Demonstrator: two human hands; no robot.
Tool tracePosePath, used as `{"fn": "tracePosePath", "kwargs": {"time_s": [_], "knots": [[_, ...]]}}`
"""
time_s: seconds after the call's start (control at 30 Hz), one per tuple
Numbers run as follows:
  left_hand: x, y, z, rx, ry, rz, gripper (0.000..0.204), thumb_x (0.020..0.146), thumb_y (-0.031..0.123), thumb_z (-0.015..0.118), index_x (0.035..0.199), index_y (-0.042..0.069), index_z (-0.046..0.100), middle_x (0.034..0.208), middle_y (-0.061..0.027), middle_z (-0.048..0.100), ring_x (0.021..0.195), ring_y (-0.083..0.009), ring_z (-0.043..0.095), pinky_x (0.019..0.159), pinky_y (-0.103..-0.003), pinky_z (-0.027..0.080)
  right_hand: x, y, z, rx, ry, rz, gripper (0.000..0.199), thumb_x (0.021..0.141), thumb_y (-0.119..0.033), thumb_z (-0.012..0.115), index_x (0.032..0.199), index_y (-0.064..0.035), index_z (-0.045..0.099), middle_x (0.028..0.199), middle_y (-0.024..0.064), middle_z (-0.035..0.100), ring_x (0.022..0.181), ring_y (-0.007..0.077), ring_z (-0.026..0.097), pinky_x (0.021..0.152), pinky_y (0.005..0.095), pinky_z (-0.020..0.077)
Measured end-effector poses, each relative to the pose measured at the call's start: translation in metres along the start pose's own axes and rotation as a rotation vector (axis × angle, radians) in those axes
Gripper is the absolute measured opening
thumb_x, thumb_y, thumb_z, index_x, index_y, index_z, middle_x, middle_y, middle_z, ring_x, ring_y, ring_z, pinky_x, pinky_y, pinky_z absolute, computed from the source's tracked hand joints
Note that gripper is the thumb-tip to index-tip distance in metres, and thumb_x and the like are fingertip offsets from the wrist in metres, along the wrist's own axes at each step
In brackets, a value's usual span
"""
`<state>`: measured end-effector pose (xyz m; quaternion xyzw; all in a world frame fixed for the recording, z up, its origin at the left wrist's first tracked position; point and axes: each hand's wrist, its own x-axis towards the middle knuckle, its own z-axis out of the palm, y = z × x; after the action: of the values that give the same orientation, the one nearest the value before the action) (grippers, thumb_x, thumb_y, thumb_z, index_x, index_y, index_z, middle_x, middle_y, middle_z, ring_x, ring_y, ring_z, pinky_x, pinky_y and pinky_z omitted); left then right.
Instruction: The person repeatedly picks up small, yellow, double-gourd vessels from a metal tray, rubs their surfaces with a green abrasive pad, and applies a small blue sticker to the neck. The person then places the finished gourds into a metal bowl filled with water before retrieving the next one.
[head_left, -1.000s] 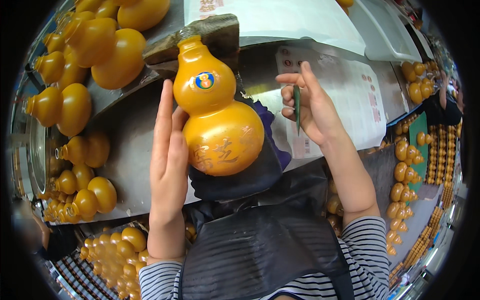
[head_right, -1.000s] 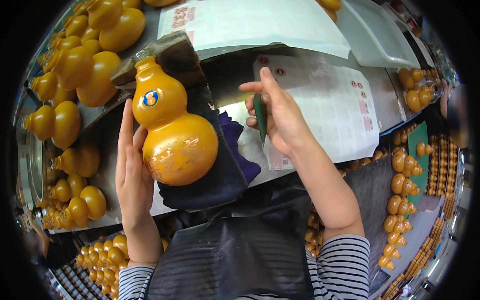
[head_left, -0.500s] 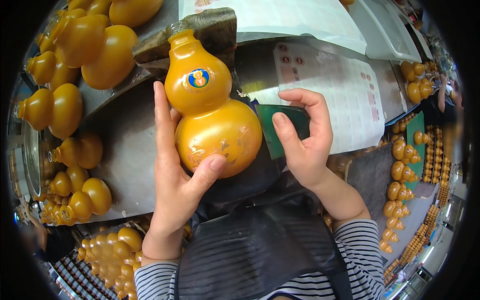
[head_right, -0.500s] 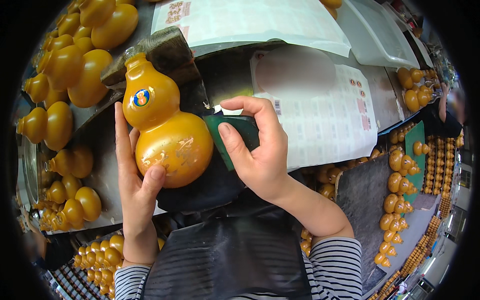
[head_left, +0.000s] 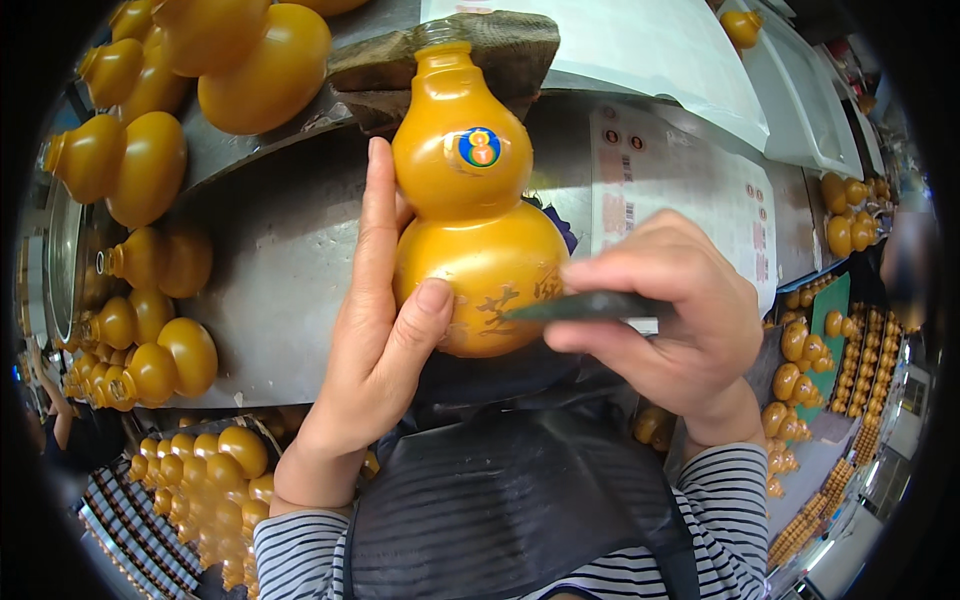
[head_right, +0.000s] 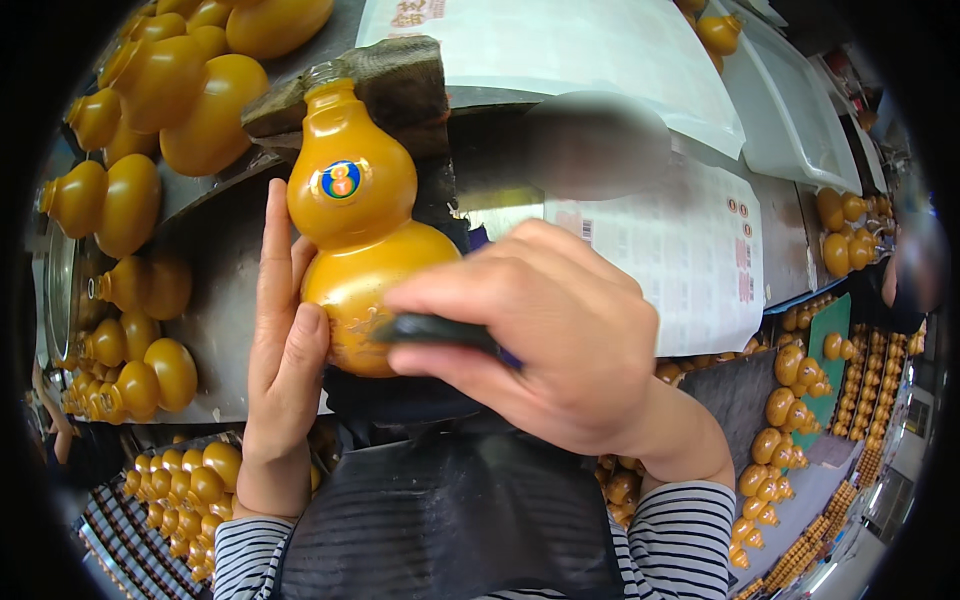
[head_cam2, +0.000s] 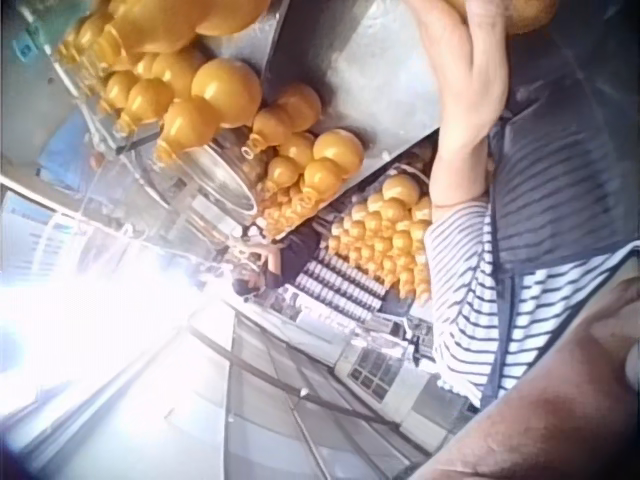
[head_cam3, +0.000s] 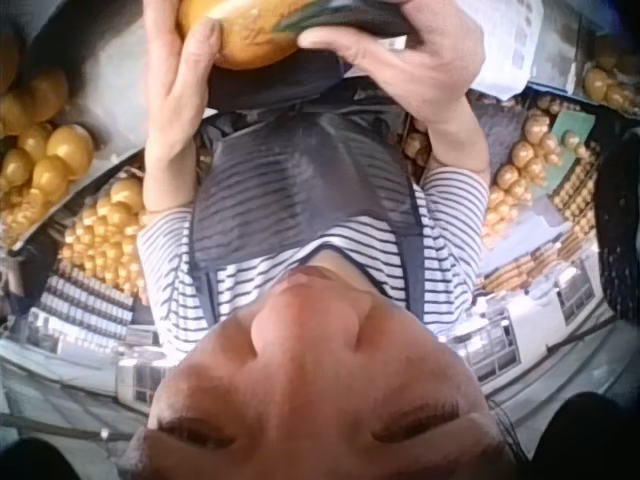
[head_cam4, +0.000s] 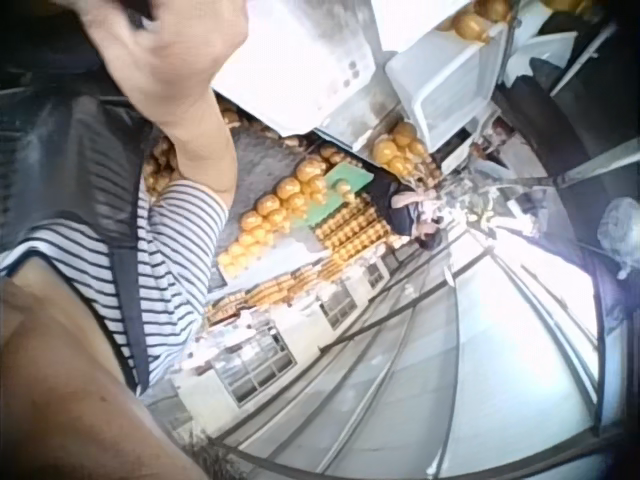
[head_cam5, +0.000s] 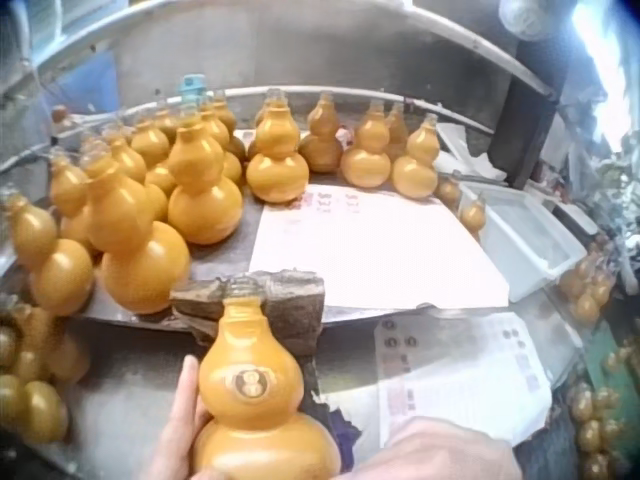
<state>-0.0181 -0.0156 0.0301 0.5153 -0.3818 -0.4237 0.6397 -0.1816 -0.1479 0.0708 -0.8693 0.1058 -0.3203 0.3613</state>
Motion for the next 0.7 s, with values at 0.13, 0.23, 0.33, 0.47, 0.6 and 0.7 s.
{"fn": "tracePosePath", "kwargs": {"time_s": [0.13, 0.23, 0.33, 0.47, 0.6, 0.7], "knots": [[0.0, -0.004, -0.007, 0.052, -0.013, 0.037, 0.067, 0.102, 0.023, 0.039, 0.153, 0.001, 0.001, 0.148, -0.0188, 0.033, 0.136, -0.0257, 0.034, 0.112, -0.035, 0.025, 0.033, 0.01, 0.017, -0.161, 0.026, -0.067, 0.035, 0.07, -0.006, 0.082, 0.101, 0.0003, 0.067, 0.087, 0.0071, 0.066, 0.072, 0.0126, 0.059, 0.063, 0.0226, 0.0466], [0.001, -0.013, -0.013, -0.105, -0.05, 0.057, 0.073, 0.101, 0.032, 0.044, 0.153, 0.002, 0.002, 0.15, -0.0187, 0.03, 0.138, -0.0257, 0.032, 0.113, -0.035, 0.024, 0.04, 0.004, 0.007, -0.202, -0.055, -0.061, 0.036, 0.07, -0.009, 0.082, 0.101, 0.0, 0.067, 0.086, 0.0058, 0.066, 0.071, 0.0112, 0.06, 0.064, 0.0211, 0.0476], [-0.004, -0.014, -0.015, -0.054, -0.053, 0.035, 0.115, 0.077, 0.047, 0.074, 0.153, 0.004, 0.0, 0.151, -0.0179, 0.027, 0.138, -0.0268, 0.033, 0.113, -0.037, 0.027, 0.048, -0.016, -0.004, -0.262, -0.249, -0.204, 0.039, 0.064, -0.019, 0.081, 0.097, -0.0014, 0.07, 0.079, 0.0055, 0.066, 0.062, 0.0159, 0.056, 0.058, 0.0263, 0.0446], [-0.005, -0.012, -0.016, 0.218, -0.06, 0.024, 0.119, 0.07, 0.017, 0.086, 0.153, 0.003, 0.002, 0.148, -0.0154, 0.031, 0.135, -0.0234, 0.035, 0.111, -0.036, 0.029, 0.071, -0.015, 0.027, -0.307, -0.271, -0.359, 0.035, 0.063, -0.013, 0.079, 0.095, -0.0028, 0.071, 0.076, 0.0075, 0.065, 0.062, 0.0211, 0.056, 0.056, 0.03, 0.0446], [-0.006, -0.007, -0.016, 0.155, -0.047, -0.026, 0.113, 0.07, 0.019, 0.085, 0.152, 0.002, 0.009, 0.15, -0.0179, 0.031, 0.137, -0.0253, 0.034, 0.111, -0.037, 0.03, 0.085, -0.015, 0.028, -0.306, -0.291, -0.376, 0.032, 0.062, -0.011, 0.078, 0.093, -0.002, 0.071, 0.074, 0.0087, 0.065, 0.062, 0.0222, 0.057, 0.057, 0.0306, 0.0458], [-0.006, -0.014, -0.018, 0.198, -0.027, 0.058, 0.111, 0.07, 0.024, 0.085, 0.151, 0.001, 0.012, 0.153, -0.0196, 0.025, 0.14, -0.0275, 0.029, 0.112, -0.038, 0.029, 0.078, -0.043, 0.019, -0.394, -0.436, -0.275, 0.032, 0.062, -0.015, 0.078, 0.09, -0.0013, 0.071, 0.071, 0.009, 0.063, 0.062, 0.0227, 0.058, 0.059, 0.0325, 0.0482]]}}
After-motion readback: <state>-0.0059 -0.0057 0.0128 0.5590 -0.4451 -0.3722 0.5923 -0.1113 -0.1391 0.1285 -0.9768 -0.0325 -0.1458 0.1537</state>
